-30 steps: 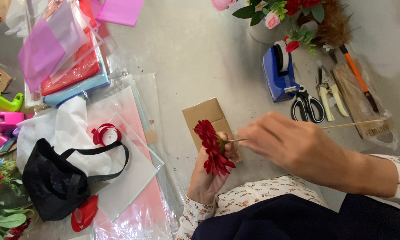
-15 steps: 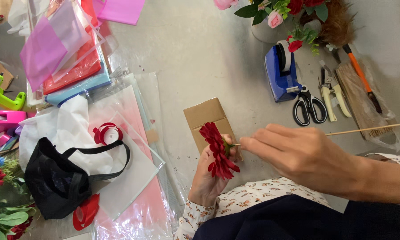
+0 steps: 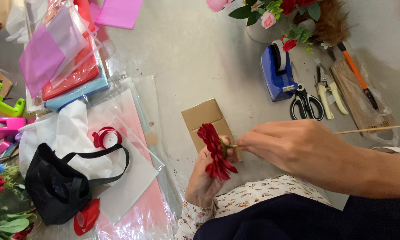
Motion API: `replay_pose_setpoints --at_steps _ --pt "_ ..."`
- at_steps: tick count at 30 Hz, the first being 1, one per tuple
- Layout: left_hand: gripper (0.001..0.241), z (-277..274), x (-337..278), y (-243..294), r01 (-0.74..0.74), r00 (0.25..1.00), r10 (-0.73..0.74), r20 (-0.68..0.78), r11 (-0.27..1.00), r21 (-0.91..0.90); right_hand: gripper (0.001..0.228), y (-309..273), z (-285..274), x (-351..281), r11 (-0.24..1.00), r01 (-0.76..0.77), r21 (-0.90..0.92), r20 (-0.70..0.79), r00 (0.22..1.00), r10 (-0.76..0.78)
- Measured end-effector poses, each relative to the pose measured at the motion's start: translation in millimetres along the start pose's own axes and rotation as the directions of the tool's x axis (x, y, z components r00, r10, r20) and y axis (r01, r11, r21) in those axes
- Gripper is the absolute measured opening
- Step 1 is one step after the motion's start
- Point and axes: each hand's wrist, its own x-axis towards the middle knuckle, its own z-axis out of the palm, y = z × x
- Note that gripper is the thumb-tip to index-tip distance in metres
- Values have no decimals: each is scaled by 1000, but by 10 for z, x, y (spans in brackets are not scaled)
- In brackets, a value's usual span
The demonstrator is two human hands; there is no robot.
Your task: The person prepares a base for a floral arrangement by hand and with a wooden stick. The person holds a red flower and inserts a wooden stick into its base, then presses the stick into a rectangular foam block contained in a small cardboard box.
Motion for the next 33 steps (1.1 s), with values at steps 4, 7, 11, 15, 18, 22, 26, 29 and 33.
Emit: replay_pose_setpoints --at_steps 4,7,11,15,18,22,26,29,33 --pt "19 -858 -32 244 41 973 138 183 678 -734 30 164 -254 -318 947 -320 29 10 947 320" --pt "10 -750 -281 550 -253 939 343 11 712 -655 22 310 -568 -539 739 -668 91 -127 728 674" --pt "19 -702 -437 536 -375 927 309 -212 749 -546 31 624 -645 -960 370 -898 -237 -119 405 906" --pt "16 -660 -243 381 -297 954 250 -163 736 -608 28 1209 -83 -1843 407 -879 -247 -281 467 839" --pt "17 -640 -88 284 -254 966 220 -137 694 -673 31 1343 241 -2209 330 -930 -161 -271 363 892" --pt "13 -524 64 207 -177 984 118 -132 697 -695 26 1202 353 -2265 237 -970 46 -263 217 940" --pt "9 -343 168 116 -30 999 -10 -51 687 -726 20 1022 358 -2023 287 -916 281 -288 205 935" --pt "9 -297 289 -47 121 992 -111 58 740 -662 21 732 361 -1527 477 -831 287 -320 386 865" --pt "2 -13 295 -197 264 957 -262 121 620 -739 30 177 276 -740 669 -620 409 -154 676 721"
